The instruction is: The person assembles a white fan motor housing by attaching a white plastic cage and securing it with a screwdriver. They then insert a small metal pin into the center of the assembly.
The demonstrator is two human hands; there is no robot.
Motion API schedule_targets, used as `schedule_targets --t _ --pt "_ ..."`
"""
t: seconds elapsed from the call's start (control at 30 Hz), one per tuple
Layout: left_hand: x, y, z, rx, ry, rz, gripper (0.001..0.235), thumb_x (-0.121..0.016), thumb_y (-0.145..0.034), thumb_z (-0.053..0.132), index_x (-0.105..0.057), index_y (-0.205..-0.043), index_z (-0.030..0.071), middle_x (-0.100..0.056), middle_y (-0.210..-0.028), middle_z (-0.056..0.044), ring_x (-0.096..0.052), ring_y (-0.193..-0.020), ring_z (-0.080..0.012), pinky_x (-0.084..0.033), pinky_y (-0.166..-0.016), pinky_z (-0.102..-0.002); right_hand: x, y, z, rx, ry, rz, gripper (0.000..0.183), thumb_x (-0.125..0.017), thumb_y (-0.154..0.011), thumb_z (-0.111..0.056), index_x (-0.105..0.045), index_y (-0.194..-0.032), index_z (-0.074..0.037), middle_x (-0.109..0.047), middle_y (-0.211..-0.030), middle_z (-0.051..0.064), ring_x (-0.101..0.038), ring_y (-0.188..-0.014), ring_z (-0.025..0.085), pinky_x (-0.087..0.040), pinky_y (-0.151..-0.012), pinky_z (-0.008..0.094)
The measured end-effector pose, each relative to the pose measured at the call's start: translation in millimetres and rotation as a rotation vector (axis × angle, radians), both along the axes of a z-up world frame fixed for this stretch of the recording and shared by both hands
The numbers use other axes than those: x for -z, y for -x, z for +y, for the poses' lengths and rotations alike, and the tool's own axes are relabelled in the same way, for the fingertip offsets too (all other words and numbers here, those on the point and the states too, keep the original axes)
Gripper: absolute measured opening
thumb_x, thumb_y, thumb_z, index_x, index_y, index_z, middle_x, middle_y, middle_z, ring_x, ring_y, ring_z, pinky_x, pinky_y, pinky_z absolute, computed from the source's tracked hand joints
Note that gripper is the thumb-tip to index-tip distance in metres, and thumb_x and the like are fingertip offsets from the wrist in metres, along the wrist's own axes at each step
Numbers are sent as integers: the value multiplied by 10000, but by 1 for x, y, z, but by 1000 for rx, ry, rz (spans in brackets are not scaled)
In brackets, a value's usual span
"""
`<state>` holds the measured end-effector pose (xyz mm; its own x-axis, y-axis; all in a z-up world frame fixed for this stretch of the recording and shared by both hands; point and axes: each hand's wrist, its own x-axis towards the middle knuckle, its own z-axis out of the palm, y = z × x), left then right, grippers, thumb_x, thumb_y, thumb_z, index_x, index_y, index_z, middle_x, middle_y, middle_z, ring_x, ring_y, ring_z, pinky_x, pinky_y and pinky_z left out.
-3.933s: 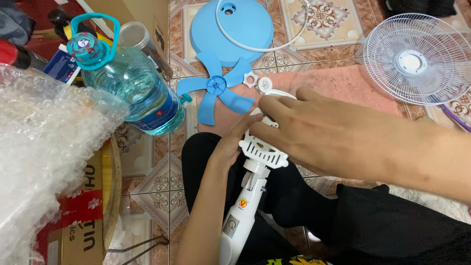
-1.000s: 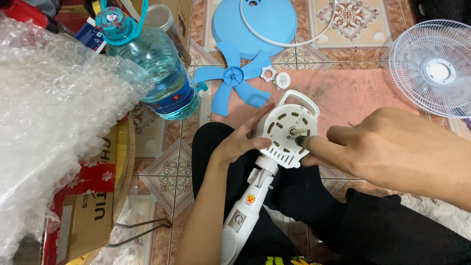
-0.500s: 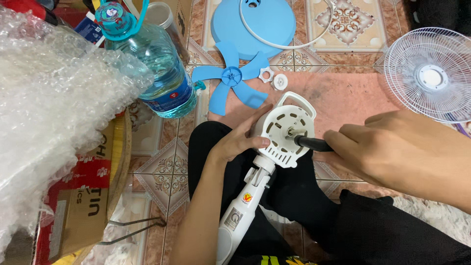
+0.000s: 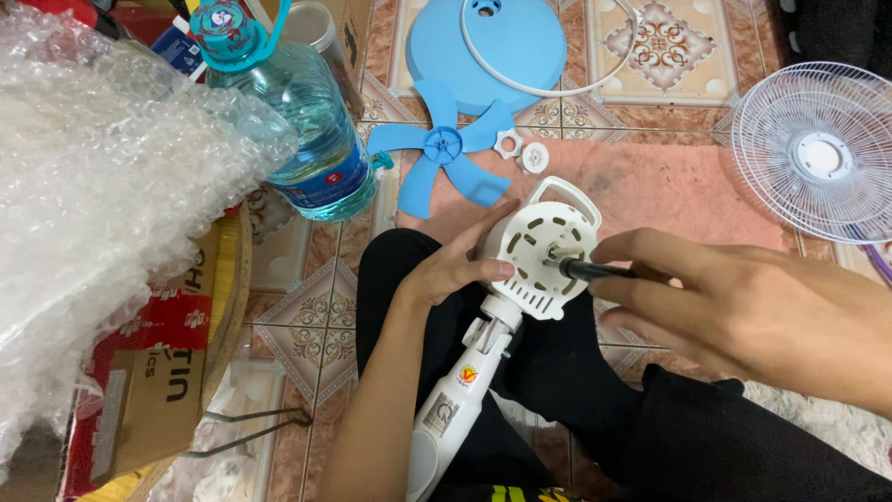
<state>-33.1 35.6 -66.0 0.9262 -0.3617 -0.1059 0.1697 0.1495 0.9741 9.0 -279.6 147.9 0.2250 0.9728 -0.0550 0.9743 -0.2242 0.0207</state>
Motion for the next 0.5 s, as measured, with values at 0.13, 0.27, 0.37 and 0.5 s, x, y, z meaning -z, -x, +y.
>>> schedule_targets --t 0.13,0.27,0.37,0.5 --pt "3 0 -2 -1 36 65 1179 -834 -841 478 -265 -1827 171 -240 -1930 -95 -409 -1692 -312 -475 -1299 -469 7 -8 -12 -86 41 -61 737 -688 -944 -228 -533 -1660 -150 -555 -1565 -10 -820 -1009 148 -755 -596 394" --pt "6 -2 -2 -8 57 91 1163 -852 -854 393 -275 -1838 162 -430 -1807 -73 -502 -1593 -238 -478 -1287 -395 13 -12 -11 -55 170 -237 307 -630 -1094 -343 -528 -1322 -164 -546 -1005 -1 -716 -600 266 -590 -447 531" --pt "0 -1 -2 3 22 79 1144 -836 -864 427 -275 -1830 180 -317 -1886 -65 -434 -1668 -271 -467 -1303 -435 12 -9 -3 -51 86 -242 402 -594 -1196 -500 -576 -978 -163 -505 -818 9 -620 -497 269 -530 -456 523" --pt "-1 0 -2 -4 -12 37 1149 -829 -859 460 -276 -1823 169 -181 -1952 -81 -316 -1745 -286 -411 -1342 -470 -5 1 7 9 184 -56 1180 -736 -638 250 -477 -1674 -253 -492 -1581 69 -815 -1002 266 -760 -569 470"
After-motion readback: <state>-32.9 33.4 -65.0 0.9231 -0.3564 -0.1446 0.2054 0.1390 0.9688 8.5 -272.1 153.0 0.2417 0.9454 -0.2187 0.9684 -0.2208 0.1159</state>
